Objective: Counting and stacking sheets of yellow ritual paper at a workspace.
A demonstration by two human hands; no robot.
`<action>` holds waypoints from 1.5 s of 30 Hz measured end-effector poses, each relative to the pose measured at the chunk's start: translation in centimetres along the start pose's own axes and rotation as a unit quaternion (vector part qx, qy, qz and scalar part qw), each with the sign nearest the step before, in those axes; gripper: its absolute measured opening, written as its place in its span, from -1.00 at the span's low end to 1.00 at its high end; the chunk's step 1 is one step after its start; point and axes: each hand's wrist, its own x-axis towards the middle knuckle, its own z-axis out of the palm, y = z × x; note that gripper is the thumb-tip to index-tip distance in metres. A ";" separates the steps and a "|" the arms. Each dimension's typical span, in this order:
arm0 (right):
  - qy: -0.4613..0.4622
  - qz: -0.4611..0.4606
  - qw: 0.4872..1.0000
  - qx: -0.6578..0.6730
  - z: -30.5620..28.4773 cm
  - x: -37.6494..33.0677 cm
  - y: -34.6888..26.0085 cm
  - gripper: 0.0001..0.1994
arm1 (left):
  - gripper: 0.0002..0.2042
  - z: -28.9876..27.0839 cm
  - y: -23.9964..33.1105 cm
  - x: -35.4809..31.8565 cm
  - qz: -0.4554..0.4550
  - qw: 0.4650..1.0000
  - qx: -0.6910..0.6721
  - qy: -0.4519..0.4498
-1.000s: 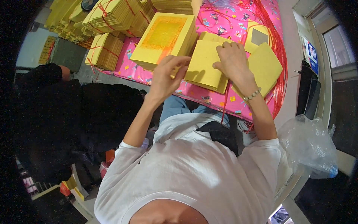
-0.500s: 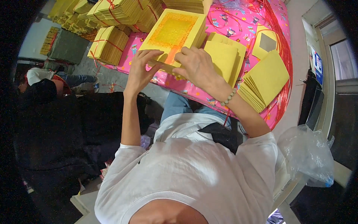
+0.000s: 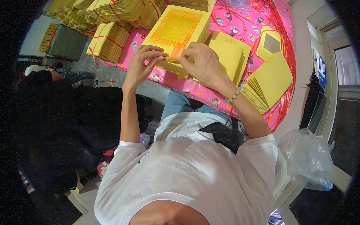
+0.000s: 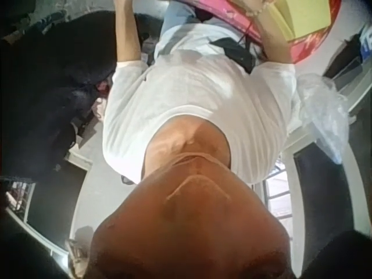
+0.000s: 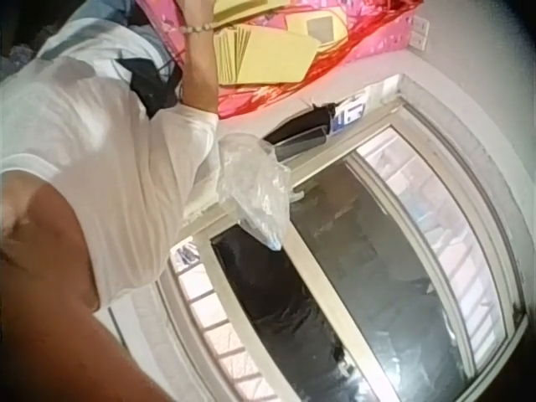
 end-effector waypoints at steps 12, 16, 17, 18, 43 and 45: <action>0.037 -0.012 0.999 -0.001 0.5 -0.1 -0.1 -0.77 | -0.84 -0.3 0.1 0.1 0.017 1.000 0.006 -0.003; 0.074 -0.051 0.995 -0.037 0.6 -0.2 -0.2 -0.82 | -0.83 -0.5 0.6 0.5 0.020 1.000 0.009 -0.015; 0.081 -0.055 0.994 -0.043 0.6 -0.1 -0.2 -0.82 | -0.83 -0.5 0.6 0.7 0.021 1.000 0.014 -0.017; 0.084 -0.058 0.994 -0.044 0.6 0.0 -0.2 -0.82 | -0.83 -0.6 0.5 0.9 0.024 0.999 0.016 -0.015; 0.203 0.086 0.944 0.247 -0.4 0.3 1.2 -0.23 | -0.78 -1.3 2.2 2.6 0.040 0.983 -0.072 0.163; 0.145 0.088 0.932 0.320 -1.4 0.4 1.1 0.03 | -0.81 -1.6 2.8 1.9 -0.019 0.969 -0.200 0.140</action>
